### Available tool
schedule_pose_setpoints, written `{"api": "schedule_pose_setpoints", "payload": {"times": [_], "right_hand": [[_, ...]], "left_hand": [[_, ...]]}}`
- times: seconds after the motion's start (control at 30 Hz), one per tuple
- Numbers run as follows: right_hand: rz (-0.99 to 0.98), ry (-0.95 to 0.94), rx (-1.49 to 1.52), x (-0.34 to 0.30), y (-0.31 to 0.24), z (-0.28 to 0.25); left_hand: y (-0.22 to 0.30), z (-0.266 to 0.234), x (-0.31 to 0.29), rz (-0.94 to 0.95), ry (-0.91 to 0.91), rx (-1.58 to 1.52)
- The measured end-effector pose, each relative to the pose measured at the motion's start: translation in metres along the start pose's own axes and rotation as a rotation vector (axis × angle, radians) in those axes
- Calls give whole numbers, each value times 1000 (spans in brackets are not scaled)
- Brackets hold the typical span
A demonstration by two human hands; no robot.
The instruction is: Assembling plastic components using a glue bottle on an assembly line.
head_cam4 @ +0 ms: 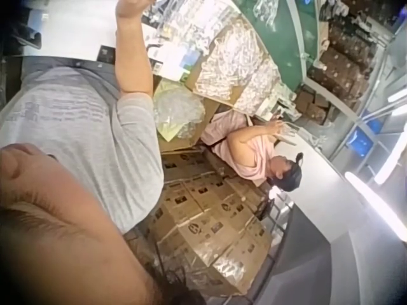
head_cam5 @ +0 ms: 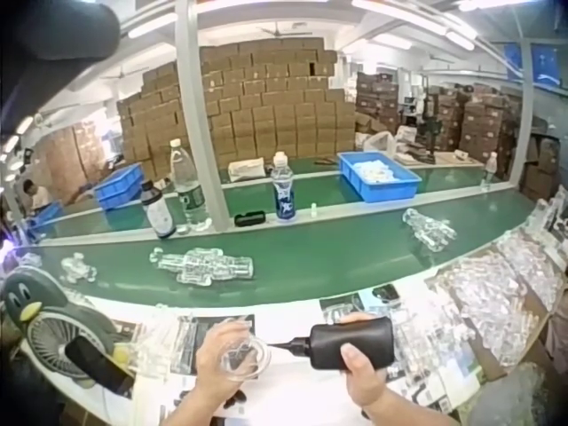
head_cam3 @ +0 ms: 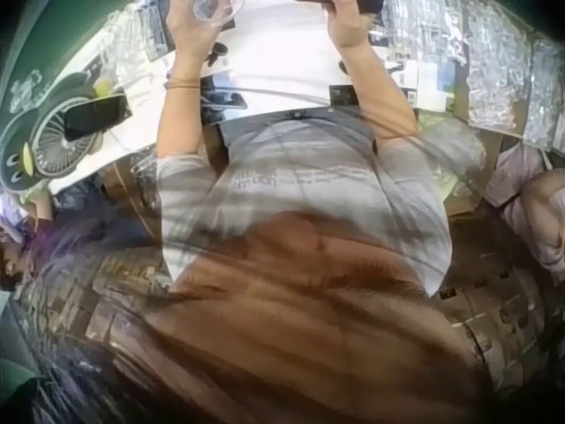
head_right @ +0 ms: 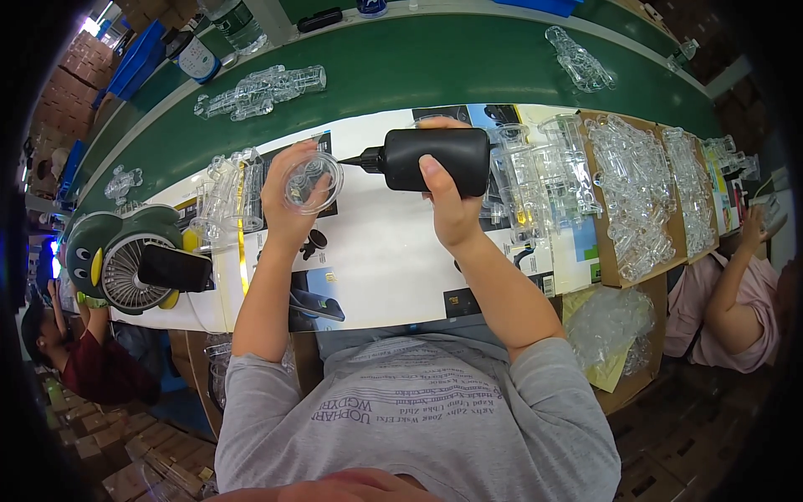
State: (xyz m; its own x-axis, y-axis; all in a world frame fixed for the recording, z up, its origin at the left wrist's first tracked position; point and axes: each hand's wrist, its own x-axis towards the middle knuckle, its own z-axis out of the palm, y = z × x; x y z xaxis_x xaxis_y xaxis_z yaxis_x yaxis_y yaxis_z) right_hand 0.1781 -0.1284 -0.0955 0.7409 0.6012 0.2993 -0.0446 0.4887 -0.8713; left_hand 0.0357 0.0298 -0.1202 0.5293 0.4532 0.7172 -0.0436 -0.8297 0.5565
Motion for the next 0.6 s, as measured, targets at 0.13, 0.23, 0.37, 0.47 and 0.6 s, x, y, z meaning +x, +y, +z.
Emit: {"api": "schedule_pose_setpoints", "payload": {"times": [0.13,0.23,0.37,0.47,0.6], "right_hand": [[-15,10,1,0,1,0],[27,-12,-9,-1,-1,-3],[-1,13,14,0,0,-1],[-3,9,6,0,-1,-1],[-7,6,8,0,-1,0]], "left_hand": [[-1,0,0,7,-7,24],[-1,0,1,48,-11,41],[1,0,3,105,-18,71],[1,-1,3,123,-25,88],[1,0,3,144,-27,96]]}}
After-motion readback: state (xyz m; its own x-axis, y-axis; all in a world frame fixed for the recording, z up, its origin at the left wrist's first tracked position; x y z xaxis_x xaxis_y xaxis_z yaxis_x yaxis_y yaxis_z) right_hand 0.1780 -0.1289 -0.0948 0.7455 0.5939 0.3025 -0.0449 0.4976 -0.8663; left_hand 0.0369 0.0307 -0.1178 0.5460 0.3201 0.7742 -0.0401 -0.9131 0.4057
